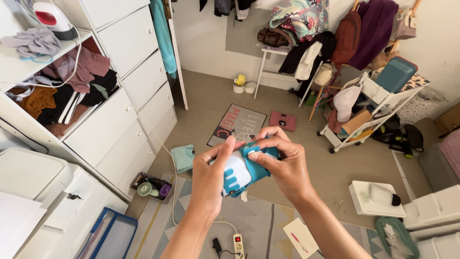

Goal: The person packs items into pouches and a basket, unfolds a black trash bag, empties a small trash bin into it, and collects discarded tissues from the floor into the bag.

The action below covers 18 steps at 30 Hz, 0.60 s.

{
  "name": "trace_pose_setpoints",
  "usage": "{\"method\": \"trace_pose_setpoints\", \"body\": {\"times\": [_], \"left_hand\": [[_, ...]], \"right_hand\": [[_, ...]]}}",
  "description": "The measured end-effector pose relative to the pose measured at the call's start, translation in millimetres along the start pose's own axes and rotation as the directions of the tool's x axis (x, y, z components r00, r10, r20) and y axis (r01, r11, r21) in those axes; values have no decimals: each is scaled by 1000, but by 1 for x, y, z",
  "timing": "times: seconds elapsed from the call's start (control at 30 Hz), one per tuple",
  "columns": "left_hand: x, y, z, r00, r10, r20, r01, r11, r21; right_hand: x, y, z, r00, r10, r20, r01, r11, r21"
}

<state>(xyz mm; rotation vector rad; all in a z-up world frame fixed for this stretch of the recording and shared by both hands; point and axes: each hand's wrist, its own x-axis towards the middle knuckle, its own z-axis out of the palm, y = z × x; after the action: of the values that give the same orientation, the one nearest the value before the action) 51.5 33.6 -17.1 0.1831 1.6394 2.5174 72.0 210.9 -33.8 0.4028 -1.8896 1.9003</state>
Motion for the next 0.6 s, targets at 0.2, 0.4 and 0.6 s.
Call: {"method": "trace_pose_setpoints", "body": {"times": [0.2, 0.4, 0.6], "left_hand": [[19, -4, -3, 977, -211, -37, 211, 977, -15], [19, -13, -10, 966, -259, -17, 259, 966, 2], [21, 3, -2, 999, -42, 27, 41, 999, 35]], "right_hand": [[7, 14, 7, 998, -29, -48, 30, 999, 24], [12, 9, 7, 995, -101, -22, 98, 987, -131], [26, -9, 2, 972, -224, 74, 233, 963, -138]]}}
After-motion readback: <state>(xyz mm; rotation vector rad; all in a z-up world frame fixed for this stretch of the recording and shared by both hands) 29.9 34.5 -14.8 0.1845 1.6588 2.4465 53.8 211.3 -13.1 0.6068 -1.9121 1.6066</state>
